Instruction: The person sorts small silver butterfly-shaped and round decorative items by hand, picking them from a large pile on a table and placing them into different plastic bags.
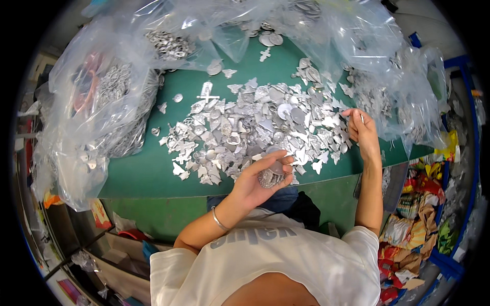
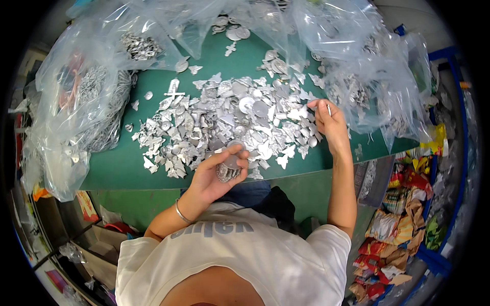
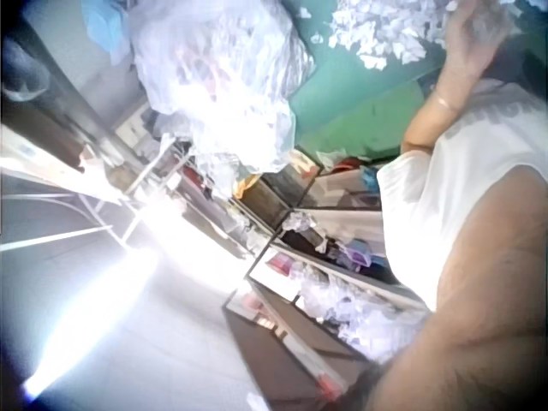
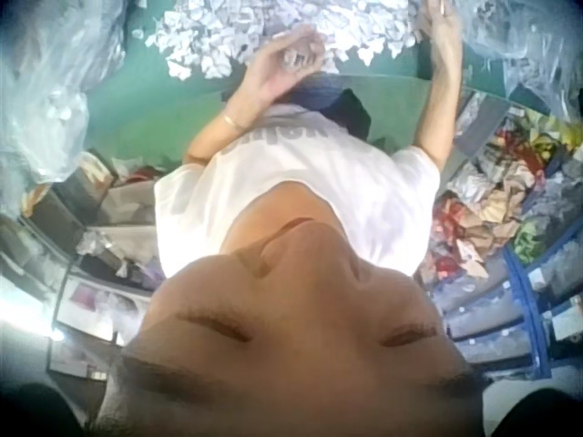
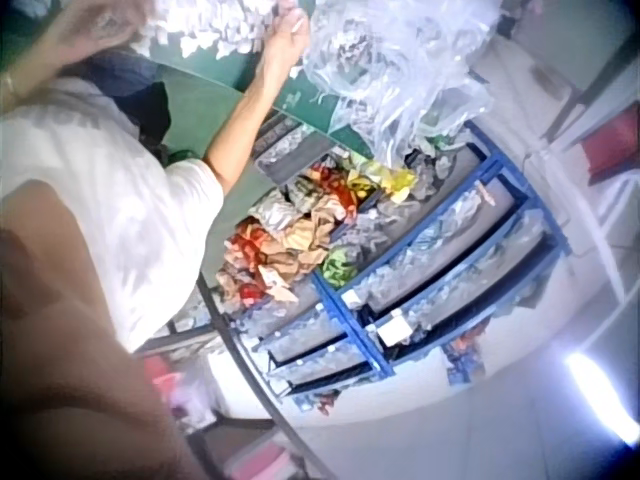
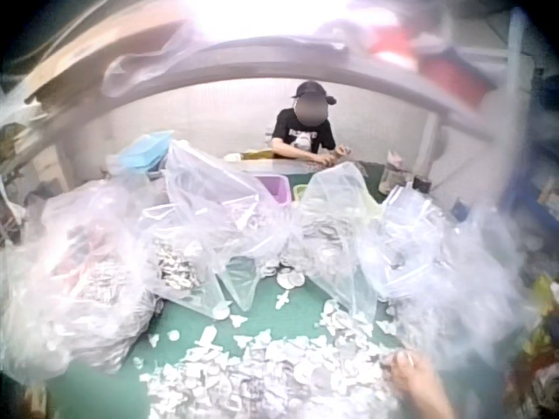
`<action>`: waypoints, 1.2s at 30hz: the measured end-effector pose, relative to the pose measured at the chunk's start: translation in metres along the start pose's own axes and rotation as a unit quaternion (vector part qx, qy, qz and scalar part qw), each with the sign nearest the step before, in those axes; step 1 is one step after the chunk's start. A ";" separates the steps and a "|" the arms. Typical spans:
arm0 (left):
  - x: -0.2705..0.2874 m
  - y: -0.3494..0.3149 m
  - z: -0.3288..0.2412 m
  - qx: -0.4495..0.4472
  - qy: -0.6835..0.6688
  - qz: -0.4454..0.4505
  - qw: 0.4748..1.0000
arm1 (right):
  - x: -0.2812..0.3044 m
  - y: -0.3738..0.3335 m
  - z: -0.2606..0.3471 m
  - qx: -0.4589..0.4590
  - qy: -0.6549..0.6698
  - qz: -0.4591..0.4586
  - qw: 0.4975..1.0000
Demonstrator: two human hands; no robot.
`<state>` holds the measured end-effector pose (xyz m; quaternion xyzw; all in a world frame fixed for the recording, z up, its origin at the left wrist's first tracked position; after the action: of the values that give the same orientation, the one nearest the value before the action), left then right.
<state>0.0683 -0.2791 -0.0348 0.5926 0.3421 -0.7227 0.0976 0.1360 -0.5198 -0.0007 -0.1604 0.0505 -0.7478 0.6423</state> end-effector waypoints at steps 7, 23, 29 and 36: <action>0.002 -0.004 0.004 -0.015 -0.003 -0.021 1.000 | 0.038 -0.026 0.002 0.095 -0.197 -0.091 0.971; 0.005 -0.014 0.009 -0.013 -0.031 0.057 0.998 | 0.019 -0.039 0.012 0.122 -0.311 -0.142 0.932; 0.019 -0.030 0.002 -0.059 -0.019 0.016 0.998 | -0.099 -0.063 0.047 0.271 -0.264 0.056 0.924; 0.030 -0.050 -0.010 -0.118 0.056 -0.069 0.989 | -0.155 -0.064 0.037 0.269 -0.395 0.027 0.878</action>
<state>0.0401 -0.2278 -0.0436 0.5911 0.4699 -0.6483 0.0973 0.1056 -0.3528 0.0247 -0.2618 -0.4063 -0.5891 0.6476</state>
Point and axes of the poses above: each hand's wrist, its own y-axis towards the middle knuckle, its own x-axis out of the back of the hand, z = x × y, the point moved 9 cm from there along y, towards the middle knuckle, and after that the axes turned 1 degree about z, right-handed, at the moved point
